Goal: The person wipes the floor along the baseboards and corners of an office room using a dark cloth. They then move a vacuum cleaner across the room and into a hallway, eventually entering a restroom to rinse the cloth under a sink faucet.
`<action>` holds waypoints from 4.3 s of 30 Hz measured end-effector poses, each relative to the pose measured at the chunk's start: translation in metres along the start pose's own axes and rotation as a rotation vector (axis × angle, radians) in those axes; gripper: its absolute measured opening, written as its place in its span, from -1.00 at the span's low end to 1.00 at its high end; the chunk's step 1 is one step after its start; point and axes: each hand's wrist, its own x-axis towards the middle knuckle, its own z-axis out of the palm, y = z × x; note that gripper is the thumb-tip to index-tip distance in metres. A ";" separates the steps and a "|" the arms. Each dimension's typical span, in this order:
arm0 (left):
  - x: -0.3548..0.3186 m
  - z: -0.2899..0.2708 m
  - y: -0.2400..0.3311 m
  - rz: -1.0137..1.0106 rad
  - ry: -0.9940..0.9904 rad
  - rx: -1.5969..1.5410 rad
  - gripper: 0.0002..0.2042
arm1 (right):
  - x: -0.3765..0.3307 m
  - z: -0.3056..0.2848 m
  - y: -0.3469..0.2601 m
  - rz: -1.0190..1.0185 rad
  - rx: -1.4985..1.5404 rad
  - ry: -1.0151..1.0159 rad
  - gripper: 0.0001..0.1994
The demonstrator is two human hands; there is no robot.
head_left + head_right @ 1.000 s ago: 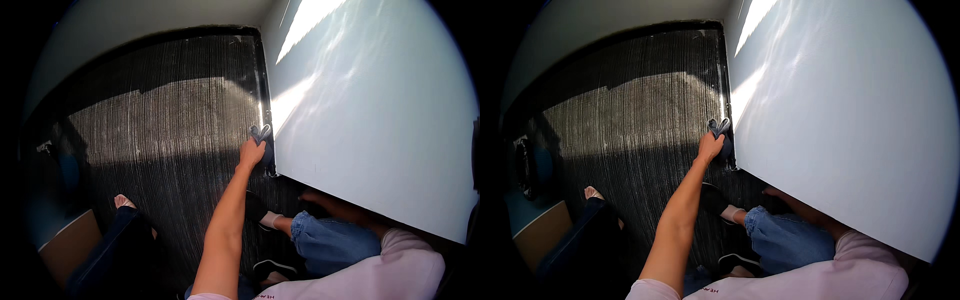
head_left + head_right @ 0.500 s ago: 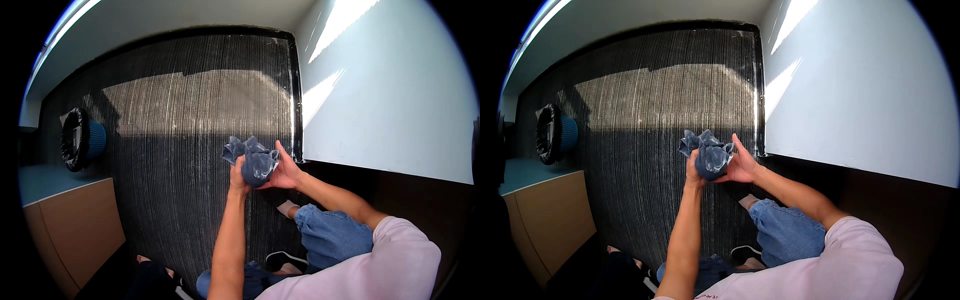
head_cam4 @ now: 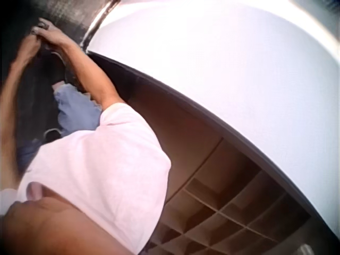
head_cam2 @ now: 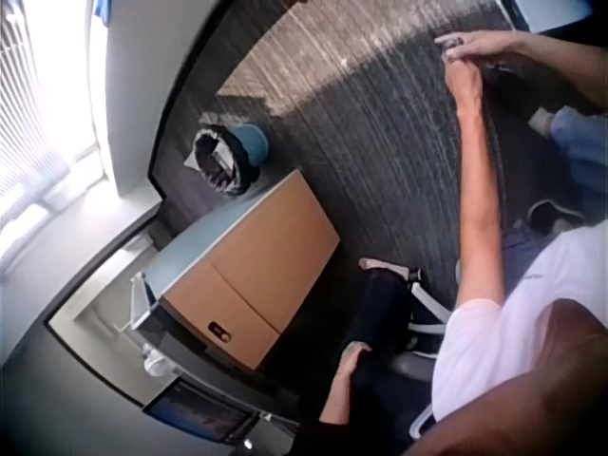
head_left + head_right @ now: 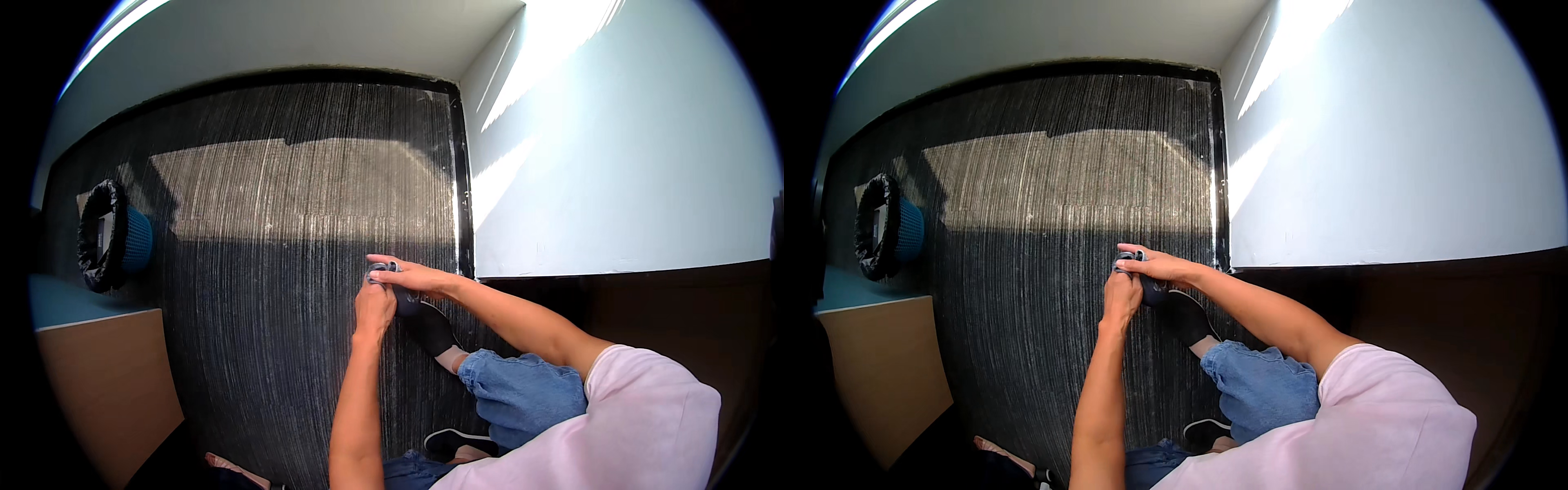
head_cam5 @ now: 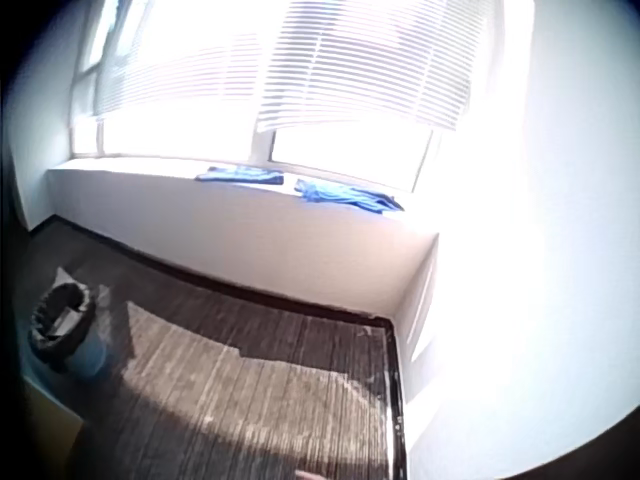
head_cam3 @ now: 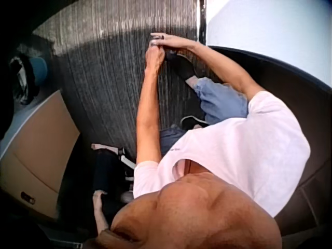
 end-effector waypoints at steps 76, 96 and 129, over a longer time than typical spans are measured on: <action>-0.156 -0.128 -0.086 -0.544 0.311 -0.368 -0.78 | 0.025 -0.118 0.076 0.634 -1.055 0.497 -0.50; -0.407 -0.152 -0.030 -0.985 0.237 -0.020 -0.78 | 0.072 -0.175 0.030 0.344 -1.422 0.774 -0.48; -0.472 -0.048 0.194 -0.523 -0.015 0.060 -0.60 | 0.031 -0.092 0.079 0.412 -1.278 0.638 -0.51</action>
